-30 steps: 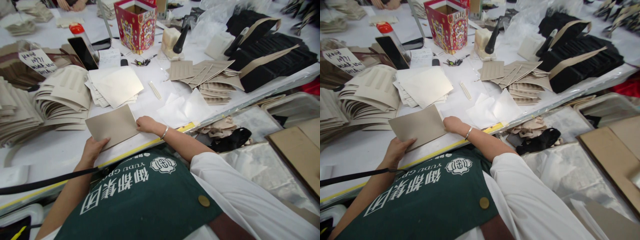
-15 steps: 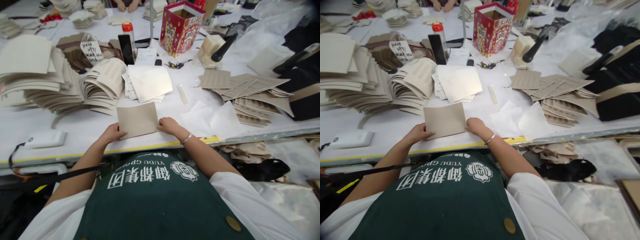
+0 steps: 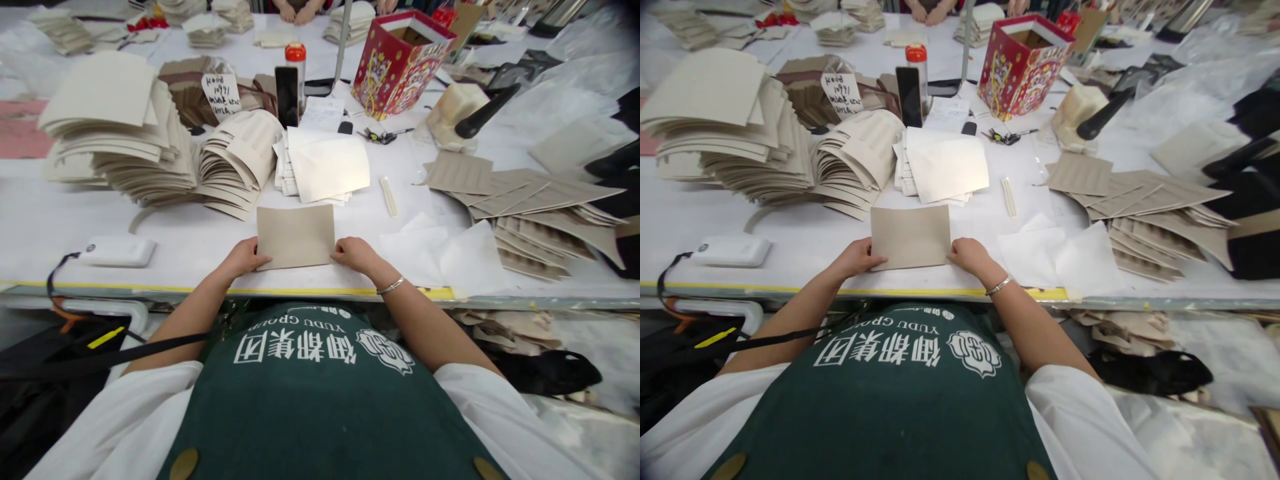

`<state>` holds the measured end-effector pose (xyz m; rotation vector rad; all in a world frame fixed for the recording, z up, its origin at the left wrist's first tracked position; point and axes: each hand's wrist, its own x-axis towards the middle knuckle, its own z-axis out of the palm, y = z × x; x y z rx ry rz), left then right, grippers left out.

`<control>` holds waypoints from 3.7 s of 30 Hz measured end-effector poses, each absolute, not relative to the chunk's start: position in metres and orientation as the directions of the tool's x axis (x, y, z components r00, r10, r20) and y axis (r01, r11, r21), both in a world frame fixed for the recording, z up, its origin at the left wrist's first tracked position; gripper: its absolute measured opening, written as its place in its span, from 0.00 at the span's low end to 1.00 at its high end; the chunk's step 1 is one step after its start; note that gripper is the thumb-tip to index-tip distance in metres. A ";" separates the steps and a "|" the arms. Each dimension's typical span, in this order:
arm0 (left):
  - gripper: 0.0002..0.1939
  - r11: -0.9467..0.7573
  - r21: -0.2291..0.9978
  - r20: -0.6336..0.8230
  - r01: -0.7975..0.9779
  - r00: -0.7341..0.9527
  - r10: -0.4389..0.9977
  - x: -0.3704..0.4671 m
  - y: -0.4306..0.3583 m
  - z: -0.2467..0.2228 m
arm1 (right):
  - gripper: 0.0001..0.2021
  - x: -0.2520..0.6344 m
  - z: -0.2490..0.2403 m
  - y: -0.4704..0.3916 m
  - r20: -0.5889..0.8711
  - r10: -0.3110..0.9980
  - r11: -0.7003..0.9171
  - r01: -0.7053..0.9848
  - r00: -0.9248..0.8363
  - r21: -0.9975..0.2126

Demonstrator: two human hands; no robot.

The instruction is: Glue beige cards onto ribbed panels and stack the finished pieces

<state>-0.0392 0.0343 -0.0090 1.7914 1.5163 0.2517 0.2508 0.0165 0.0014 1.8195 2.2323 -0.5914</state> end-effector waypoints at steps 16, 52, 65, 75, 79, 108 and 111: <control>0.33 -0.376 0.229 0.231 0.898 0.325 0.917 -0.026 0.000 0.005 | 0.10 0.250 0.006 0.017 -0.381 0.896 0.148 0.963 -0.227 -0.226; 0.13 -0.682 0.288 0.059 0.673 0.698 0.714 0.093 0.030 -0.036 | 0.11 0.262 0.007 0.105 -0.410 0.845 0.156 0.892 -0.343 -0.424; 0.12 -0.623 0.253 -0.252 0.741 0.672 0.697 0.107 0.040 -0.007 | 0.11 0.257 0.009 0.124 -0.380 0.863 0.215 0.923 -0.332 -0.318; 0.11 -0.583 0.546 -0.013 0.602 0.701 0.713 0.086 0.045 -0.010 | 0.20 0.263 0.002 0.105 -0.171 0.981 0.024 0.934 -0.091 -0.356; 0.12 -0.530 0.606 0.268 0.592 0.476 0.838 0.034 0.025 -0.015 | 0.14 0.262 -0.009 0.037 0.137 0.985 0.150 0.897 -0.101 -0.415; 0.10 -0.638 0.223 0.297 0.737 0.572 0.764 0.000 -0.003 -0.026 | 0.12 0.185 -0.021 -0.020 0.142 0.908 0.419 0.841 -0.395 -0.341; 0.09 -0.609 0.253 0.257 0.751 0.555 0.791 0.010 0.003 -0.039 | 0.09 0.185 -0.028 -0.018 0.127 0.904 0.427 0.839 -0.408 -0.337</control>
